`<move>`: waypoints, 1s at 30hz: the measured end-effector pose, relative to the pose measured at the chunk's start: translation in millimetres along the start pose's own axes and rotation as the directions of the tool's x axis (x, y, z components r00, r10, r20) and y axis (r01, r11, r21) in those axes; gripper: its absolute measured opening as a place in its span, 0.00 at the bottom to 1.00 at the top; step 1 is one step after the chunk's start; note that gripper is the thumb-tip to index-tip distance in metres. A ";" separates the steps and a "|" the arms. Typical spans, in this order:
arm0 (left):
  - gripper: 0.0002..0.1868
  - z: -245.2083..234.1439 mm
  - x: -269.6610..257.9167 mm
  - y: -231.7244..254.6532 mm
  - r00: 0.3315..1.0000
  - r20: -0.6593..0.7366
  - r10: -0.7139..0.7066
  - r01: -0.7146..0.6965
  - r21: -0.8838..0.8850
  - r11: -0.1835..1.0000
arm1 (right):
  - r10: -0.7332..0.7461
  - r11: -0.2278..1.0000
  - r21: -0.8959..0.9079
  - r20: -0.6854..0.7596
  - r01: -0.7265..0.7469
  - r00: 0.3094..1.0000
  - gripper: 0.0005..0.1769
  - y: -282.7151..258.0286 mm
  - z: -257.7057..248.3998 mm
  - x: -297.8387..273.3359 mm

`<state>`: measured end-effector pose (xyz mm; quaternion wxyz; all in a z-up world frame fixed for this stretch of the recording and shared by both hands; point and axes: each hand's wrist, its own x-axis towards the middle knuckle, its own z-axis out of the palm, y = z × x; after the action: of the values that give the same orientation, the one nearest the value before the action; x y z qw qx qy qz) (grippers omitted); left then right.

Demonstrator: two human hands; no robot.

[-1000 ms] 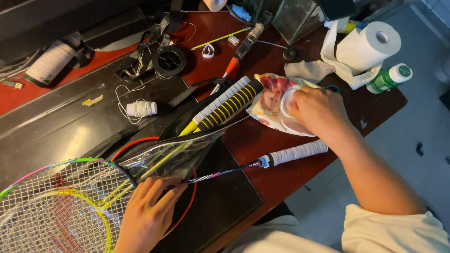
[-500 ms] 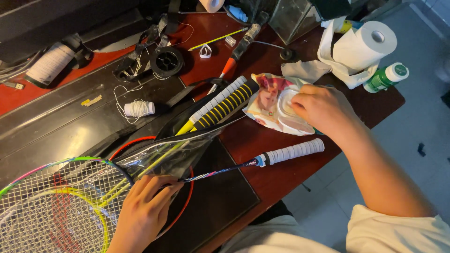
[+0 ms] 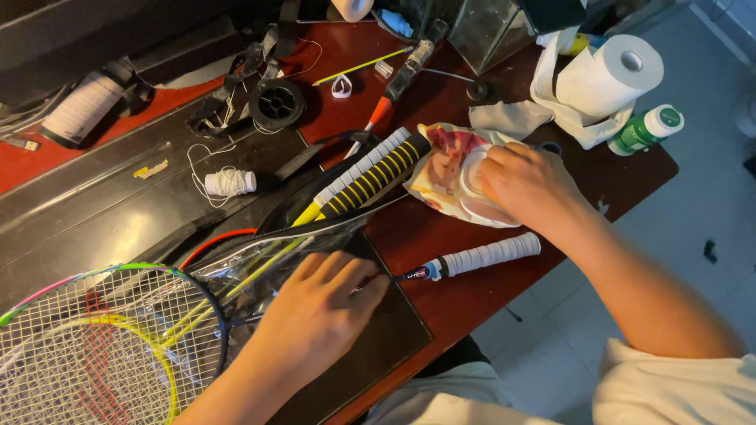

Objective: The recorder is cleaning multiple badminton rackets, specifically focusing on the grips and frames, using wet wipes and a cleaning solution.

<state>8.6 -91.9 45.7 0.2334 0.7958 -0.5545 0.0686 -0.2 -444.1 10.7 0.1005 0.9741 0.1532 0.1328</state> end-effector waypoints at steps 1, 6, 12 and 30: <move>0.18 6.9 13.4 1.0 1.000 0.001 0.002 -0.002 0.000 1.000 | 0.002 1.000 0.000 0.000 -0.002 1.000 0.05 1.5 0.0 -1.1; 0.20 61.3 81.0 -2.2 0.990 -0.094 0.104 -0.099 0.057 0.993 | 0.009 0.991 0.131 -0.057 -0.002 0.998 0.04 8.1 -0.5 -9.8; 0.19 115.1 136.9 -32.1 0.981 -0.165 0.106 -0.057 0.280 0.958 | 0.035 0.980 0.196 -0.079 -0.019 0.996 0.06 12.4 -6.2 -15.7; 0.22 122.6 117.0 -47.5 0.948 -0.209 0.240 -0.184 0.254 0.949 | 0.086 0.993 0.103 -0.362 -0.052 0.928 0.09 8.6 4.0 -24.3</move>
<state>77.6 -233.2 -33.4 0.1950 0.7388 -0.5937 0.2522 -19.0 -460.6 3.4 0.0210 0.9407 0.1410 0.3079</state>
